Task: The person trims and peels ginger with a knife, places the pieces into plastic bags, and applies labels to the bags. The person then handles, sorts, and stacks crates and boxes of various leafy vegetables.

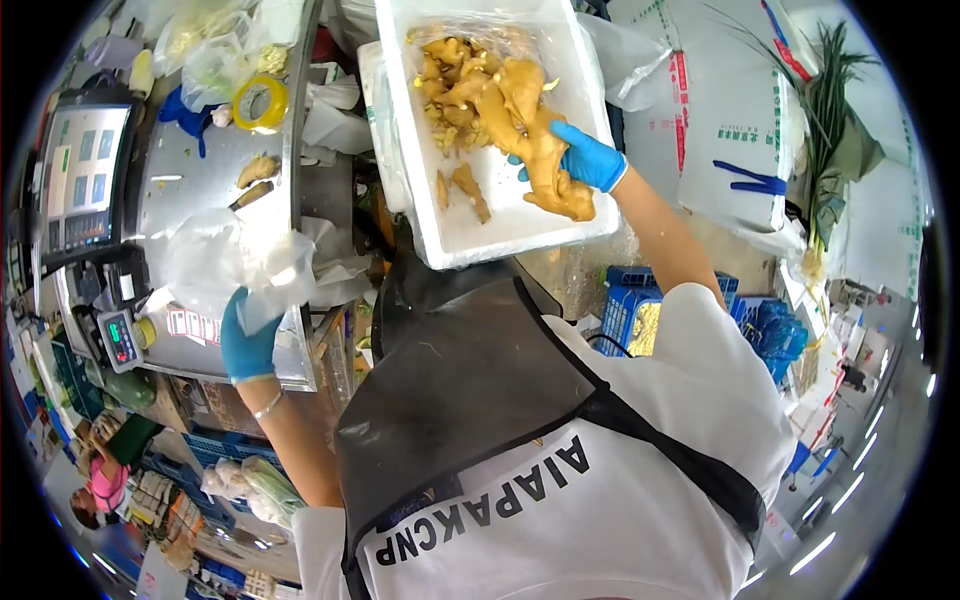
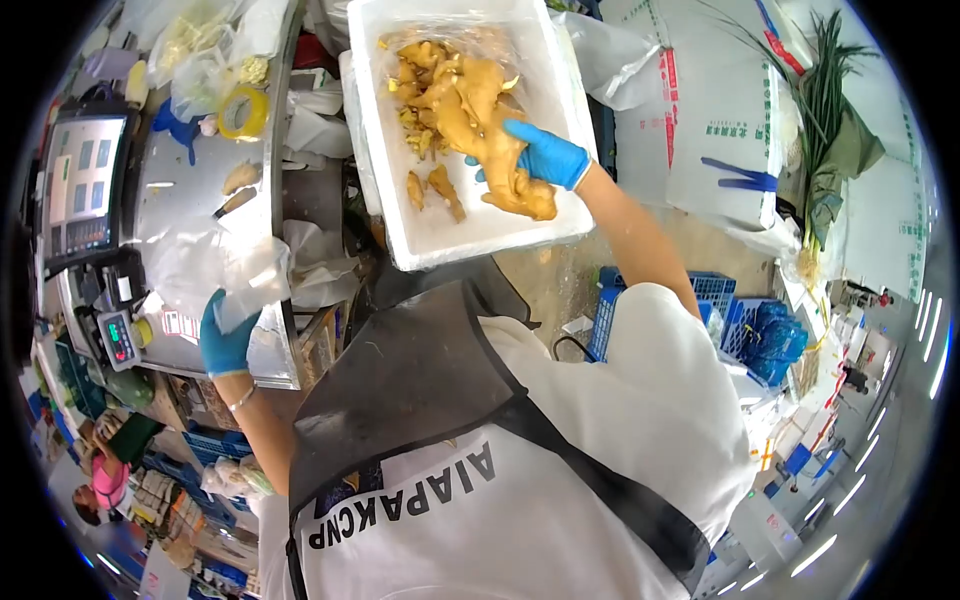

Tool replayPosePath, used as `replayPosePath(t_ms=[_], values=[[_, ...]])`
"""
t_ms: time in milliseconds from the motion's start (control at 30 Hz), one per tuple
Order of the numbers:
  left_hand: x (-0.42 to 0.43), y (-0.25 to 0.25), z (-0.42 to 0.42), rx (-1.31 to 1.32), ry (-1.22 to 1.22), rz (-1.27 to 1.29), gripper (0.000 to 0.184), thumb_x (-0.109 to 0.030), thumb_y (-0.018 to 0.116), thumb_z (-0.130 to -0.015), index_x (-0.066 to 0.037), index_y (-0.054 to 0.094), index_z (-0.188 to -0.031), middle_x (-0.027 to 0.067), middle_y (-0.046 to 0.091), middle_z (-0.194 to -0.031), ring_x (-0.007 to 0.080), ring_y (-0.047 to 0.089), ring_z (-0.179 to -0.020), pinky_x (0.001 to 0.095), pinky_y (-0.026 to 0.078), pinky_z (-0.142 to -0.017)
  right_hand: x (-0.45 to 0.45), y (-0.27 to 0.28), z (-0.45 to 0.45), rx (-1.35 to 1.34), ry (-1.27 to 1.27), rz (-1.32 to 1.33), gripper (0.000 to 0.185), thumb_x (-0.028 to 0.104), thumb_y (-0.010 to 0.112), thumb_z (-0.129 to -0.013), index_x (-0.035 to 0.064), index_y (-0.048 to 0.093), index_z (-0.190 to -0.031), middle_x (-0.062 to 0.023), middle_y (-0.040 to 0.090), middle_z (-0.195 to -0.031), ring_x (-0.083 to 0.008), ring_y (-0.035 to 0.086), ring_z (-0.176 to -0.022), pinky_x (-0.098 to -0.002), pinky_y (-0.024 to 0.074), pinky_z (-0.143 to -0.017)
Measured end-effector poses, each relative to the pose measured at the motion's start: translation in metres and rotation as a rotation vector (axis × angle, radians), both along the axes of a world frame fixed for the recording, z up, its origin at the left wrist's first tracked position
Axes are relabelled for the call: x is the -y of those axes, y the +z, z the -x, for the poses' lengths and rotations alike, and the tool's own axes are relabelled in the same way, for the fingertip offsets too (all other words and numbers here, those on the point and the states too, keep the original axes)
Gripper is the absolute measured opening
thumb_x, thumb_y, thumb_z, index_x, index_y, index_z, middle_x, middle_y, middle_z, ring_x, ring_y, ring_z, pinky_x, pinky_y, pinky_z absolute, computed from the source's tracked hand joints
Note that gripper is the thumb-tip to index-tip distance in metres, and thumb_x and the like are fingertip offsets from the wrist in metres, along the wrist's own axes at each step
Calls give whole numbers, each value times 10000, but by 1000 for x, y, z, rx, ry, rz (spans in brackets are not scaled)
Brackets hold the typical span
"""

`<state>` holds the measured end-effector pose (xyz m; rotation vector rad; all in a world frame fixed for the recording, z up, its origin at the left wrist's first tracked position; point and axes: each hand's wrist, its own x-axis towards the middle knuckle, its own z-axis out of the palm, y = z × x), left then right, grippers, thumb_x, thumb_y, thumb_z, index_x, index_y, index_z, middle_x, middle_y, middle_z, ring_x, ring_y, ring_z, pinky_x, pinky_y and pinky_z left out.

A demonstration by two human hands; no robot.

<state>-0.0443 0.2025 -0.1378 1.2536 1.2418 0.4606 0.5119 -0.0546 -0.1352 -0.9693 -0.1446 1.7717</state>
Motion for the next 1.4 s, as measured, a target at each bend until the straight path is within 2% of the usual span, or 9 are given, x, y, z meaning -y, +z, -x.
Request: replayPosePath(t_ms=[133,267,400,600,633,767,967,1233,1400], values=[[-13,-23,-21,-284,-217,-285,311,-42,574,-864,10,580,-1170,139,620,-1100,259,614,-1006,398,528,-884,-50,40,55,-57,-42,97,644,491,507,-942,-18,477,-1336,-222,636,-1150,-339,643,-1026,-436,518,-925],[-11,-41,-50,390,493,283,358,-21,651,-772,-26,609,-1127,83,644,-902,229,639,-812,332,545,-748,-84,52,144,-248,429,-1,642,454,537,-916,11,451,-1372,-248,623,-1170,-361,659,-976,-467,546,-861],[32,31,-50,151,439,207,978,35,555,-790,-106,-66,-1533,209,422,-1378,268,578,-1013,370,554,-750,-139,58,248,-208,781,55,596,406,592,-908,40,451,-1357,-220,642,-1084,-313,677,-869,-399,575,-756],[148,77,22,-405,66,-489,685,7,569,-846,-47,324,-1484,156,494,-1376,224,597,-1036,323,483,-873,-200,-31,339,-318,326,66,366,302,619,-924,4,590,-1136,-121,678,-1000,-239,669,-830,-344,557,-729],[159,79,28,-373,97,-279,640,63,508,-865,0,310,-1471,191,397,-1470,235,418,-1329,326,422,-1002,-205,-25,363,-292,294,93,299,260,644,-911,27,610,-1095,-101,678,-1009,-225,663,-807,-342,552,-707],[165,79,58,-298,925,-204,291,-48,605,-889,13,545,-1166,88,596,-1054,141,552,-948,281,462,-864,-199,-8,453,-508,459,148,292,274,659,-910,62,601,-1102,-71,651,-984,-192,628,-826,-322,537,-725],[234,102,98,-296,1085,-217,70,-54,633,-892,-43,587,-944,28,587,-917,115,554,-858,259,463,-819,-219,-27,629,-419,573,143,256,309,648,-913,85,610,-1031,-103,627,-898,-224,589,-722,-376,495,-619],[214,68,258,-47,1408,-228,153,-149,553,-961,-22,579,-1044,33,615,-924,123,585,-843,263,481,-788,-163,-74,781,-322,912,756,362,370,717,-853,95,606,-1061,-110,634,-939,-240,585,-780,-350,492,-642],[170,-19,339,-250,1207,-186,191,-135,559,-954,5,617,-1071,39,632,-947,107,555,-841,250,453,-773,-193,-225,867,-214,903,479,374,361,628,-901,96,591,-1163,-97,643,-1039,-237,622,-877,-347,525,-766]])
